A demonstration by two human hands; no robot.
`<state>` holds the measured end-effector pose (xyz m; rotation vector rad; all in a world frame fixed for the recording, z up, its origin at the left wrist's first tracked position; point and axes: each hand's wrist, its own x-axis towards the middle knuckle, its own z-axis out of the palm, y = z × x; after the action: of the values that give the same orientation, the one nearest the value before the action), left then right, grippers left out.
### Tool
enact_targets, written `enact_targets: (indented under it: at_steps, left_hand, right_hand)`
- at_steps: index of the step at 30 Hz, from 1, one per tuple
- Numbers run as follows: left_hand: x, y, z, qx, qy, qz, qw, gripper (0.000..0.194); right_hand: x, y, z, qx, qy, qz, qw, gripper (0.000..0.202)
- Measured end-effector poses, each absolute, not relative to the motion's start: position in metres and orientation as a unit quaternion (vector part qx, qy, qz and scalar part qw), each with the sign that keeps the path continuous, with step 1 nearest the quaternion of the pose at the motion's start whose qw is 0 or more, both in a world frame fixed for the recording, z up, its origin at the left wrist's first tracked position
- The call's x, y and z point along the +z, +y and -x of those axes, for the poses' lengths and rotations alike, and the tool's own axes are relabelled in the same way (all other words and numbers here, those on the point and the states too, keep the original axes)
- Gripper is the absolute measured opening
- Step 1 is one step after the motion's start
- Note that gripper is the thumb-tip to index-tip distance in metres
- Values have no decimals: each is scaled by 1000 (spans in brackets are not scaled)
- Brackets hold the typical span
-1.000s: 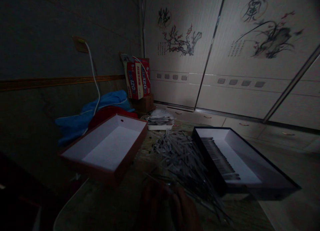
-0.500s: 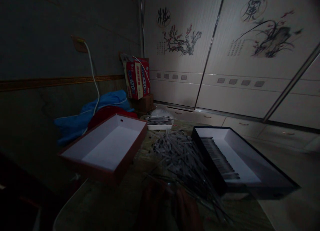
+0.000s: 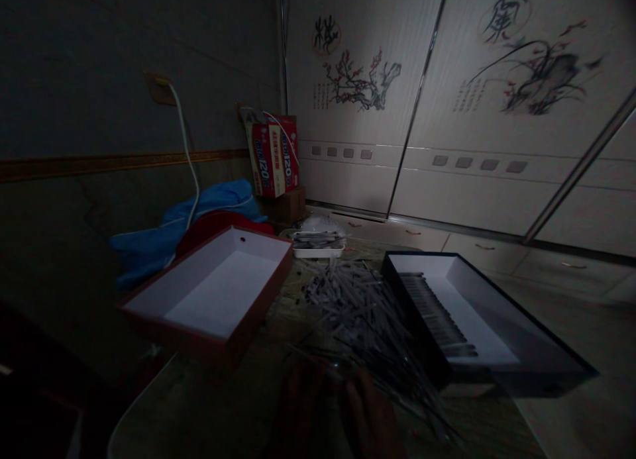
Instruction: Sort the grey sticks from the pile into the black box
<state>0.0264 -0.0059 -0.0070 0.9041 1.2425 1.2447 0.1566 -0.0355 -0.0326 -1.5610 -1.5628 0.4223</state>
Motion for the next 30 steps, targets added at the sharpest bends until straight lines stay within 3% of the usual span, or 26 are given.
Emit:
enact_targets:
  at_steps: [17, 24, 30]
  left_hand:
    - [-8, -6, -23, 524, 540, -385, 534, 33]
    - [-10, -5, -25, 523, 524, -403, 538, 34]
    - [-4, -6, -24, 529, 526, -387, 542, 30]
  right_hand:
    - [-34, -37, -153, 200, -614, 619, 447, 51]
    - [-60, -50, -162, 167, -601, 622, 474, 56]
    - [-53, -41, -154, 192, -596, 627, 463, 49]
